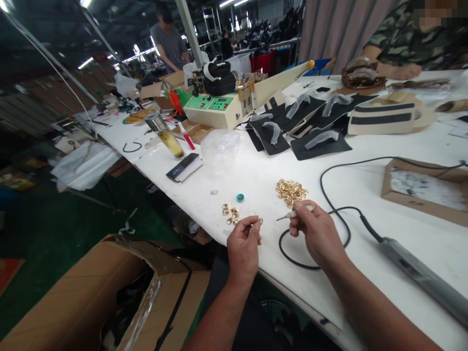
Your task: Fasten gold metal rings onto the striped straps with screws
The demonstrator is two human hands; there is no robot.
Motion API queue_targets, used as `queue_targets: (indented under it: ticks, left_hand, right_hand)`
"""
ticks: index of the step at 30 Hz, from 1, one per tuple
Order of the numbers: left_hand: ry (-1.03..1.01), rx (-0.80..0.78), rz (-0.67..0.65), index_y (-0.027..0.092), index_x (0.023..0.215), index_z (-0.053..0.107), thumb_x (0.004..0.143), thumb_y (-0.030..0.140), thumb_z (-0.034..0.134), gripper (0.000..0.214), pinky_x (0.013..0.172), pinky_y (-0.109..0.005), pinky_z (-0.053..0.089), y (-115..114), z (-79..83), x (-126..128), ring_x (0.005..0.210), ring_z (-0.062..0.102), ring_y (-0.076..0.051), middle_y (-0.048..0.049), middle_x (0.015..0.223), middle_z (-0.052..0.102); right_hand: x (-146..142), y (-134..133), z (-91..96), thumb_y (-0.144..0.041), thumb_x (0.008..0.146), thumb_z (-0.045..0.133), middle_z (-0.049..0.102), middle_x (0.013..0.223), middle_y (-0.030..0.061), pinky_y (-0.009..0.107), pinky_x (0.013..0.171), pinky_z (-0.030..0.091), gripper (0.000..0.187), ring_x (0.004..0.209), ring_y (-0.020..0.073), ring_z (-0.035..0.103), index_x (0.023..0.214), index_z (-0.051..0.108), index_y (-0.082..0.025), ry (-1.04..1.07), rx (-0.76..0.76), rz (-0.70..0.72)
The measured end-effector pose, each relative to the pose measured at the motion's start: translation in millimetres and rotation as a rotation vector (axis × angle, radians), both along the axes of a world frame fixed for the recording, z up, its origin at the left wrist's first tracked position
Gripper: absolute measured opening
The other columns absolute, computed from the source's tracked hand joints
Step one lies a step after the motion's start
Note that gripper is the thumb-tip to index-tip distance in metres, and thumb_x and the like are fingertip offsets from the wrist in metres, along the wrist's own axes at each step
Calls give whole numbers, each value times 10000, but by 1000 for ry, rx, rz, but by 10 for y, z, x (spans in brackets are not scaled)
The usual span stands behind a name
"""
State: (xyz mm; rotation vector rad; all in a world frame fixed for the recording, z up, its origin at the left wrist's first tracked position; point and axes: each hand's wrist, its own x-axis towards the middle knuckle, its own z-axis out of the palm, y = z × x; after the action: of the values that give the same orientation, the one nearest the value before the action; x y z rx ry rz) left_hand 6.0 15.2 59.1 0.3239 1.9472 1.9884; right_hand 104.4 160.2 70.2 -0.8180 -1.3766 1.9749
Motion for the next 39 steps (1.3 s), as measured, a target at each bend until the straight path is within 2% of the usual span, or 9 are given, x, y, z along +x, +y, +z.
queue_targets:
  ticks: [8,13,18,22,26,29,32,35,39]
  left_hand:
    - [635,-513,200,229,1030,800,912,415,664,259,813,-336,564,-569,-197,-755,806,657,-192,-46,967,727]
    - [764,-573,104,246,980,809,870,332,665,201,1016,-475,521,-544,-262,-990,980,683,-276,-57,967,781]
    - [852,-595,-9,247,985,796,889,298,642,188,968,-470,551,-506,-232,-1039,1001,695,-284,-50,974,799]
    - [915,-587,-17,209,1102,748,954,286,570,245,954,-458,568,-484,-131,-1046,958,697,-257,-85,1070,758]
    - [991,-560,-122,198,1184,689,999,278,544,248,895,-391,583,-213,11,-906,898,677,-210,-91,1119,702]
    - [1037,-568,-338,237,1187,697,993,245,582,226,881,-339,582,221,52,-741,880,680,-179,-51,1122,706]
    - [1064,-612,-471,254,1227,700,960,190,629,284,980,-350,552,704,15,-635,1060,685,-211,-57,1220,707]
    - [1062,-676,-521,254,1236,708,942,157,644,316,967,-361,538,1046,-41,-622,1145,658,-249,-75,1236,715]
    - [1025,-712,-514,244,1152,724,974,198,626,208,923,-351,510,1190,-67,-663,1076,651,-244,-72,1137,726]
  right_hand:
    - [-23,122,-87,-526,868,816,577,662,-25,242,483,414,380,535,116,524,822,633,-196,51,-109,-56]
    - [-21,214,-73,-530,842,839,574,662,-26,229,470,409,388,533,107,520,835,650,-191,62,-148,-103]
    - [34,357,-25,-526,802,866,566,645,-29,215,449,393,407,510,93,502,795,640,-188,111,-187,-175]
    - [64,453,-1,-528,785,876,577,643,-25,212,440,383,407,498,91,506,812,665,-181,138,-206,-218]
    - [82,552,6,-516,785,877,582,649,-27,208,442,387,398,496,88,506,821,668,-179,170,-215,-274]
    - [96,609,9,-502,774,882,586,655,-31,211,436,380,392,491,88,503,826,661,-183,197,-239,-311]
    - [113,625,25,-496,772,882,586,656,-32,216,442,376,391,492,87,495,817,649,-184,213,-258,-312]
    - [124,613,56,-501,779,871,584,651,-32,221,457,372,389,501,92,495,826,651,-184,214,-263,-296]
    - [119,600,107,-516,775,866,580,648,-30,231,467,361,405,507,97,487,814,645,-179,226,-262,-277]
